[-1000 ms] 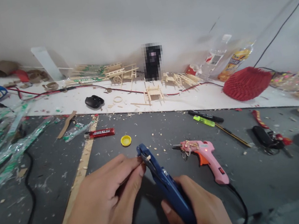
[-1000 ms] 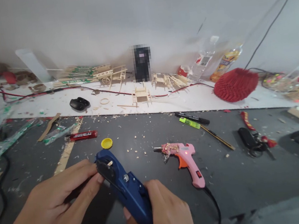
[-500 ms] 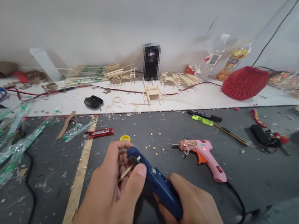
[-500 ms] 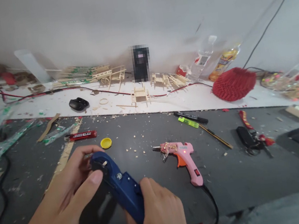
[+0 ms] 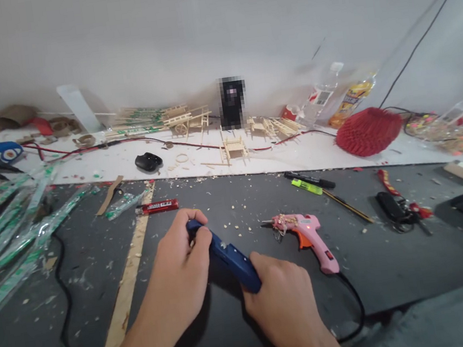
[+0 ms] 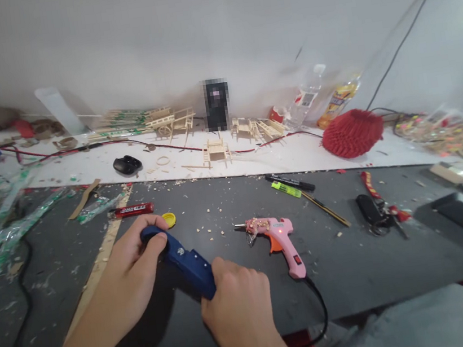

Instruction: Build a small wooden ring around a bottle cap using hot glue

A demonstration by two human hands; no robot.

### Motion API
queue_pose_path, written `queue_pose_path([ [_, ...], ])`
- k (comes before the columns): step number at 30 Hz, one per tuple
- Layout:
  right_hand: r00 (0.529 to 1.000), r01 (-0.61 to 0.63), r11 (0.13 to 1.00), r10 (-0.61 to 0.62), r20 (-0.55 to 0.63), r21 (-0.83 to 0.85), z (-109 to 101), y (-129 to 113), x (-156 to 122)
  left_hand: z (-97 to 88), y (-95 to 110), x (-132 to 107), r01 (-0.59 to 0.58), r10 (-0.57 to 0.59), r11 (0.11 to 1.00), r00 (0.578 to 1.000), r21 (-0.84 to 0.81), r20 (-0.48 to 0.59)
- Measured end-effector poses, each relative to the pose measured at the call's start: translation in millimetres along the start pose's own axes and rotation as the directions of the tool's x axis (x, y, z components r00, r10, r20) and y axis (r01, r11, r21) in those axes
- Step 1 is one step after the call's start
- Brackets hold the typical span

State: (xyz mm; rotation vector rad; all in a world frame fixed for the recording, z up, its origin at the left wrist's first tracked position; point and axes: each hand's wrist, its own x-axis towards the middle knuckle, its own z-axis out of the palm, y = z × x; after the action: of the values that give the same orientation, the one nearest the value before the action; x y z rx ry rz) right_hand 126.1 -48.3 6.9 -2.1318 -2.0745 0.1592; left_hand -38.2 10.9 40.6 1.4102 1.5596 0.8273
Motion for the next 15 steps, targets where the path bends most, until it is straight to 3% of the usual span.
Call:
queue_pose_path([
  [4, 0.999, -0.025, 0.995, 0.020, -0.046, -0.093, -12, 5, 2, 1.9, -3, 8, 0.039, -0.035, 0.997, 0.998, -0.071, 0.045],
  [10, 0.992, -0.019, 0.973, -0.010, -0.124, -0.228, -34, 18, -3, 1.0, 2, 16, 0.126, -0.088, 0.977, 0.973, -0.171, 0.214],
  [15, 0.992, -0.008, 0.960, -0.028, -0.124, -0.281, -36, 27, -4, 2.1, 1, 16, 0.145, -0.092, 0.970, 0.962, -0.193, 0.258],
])
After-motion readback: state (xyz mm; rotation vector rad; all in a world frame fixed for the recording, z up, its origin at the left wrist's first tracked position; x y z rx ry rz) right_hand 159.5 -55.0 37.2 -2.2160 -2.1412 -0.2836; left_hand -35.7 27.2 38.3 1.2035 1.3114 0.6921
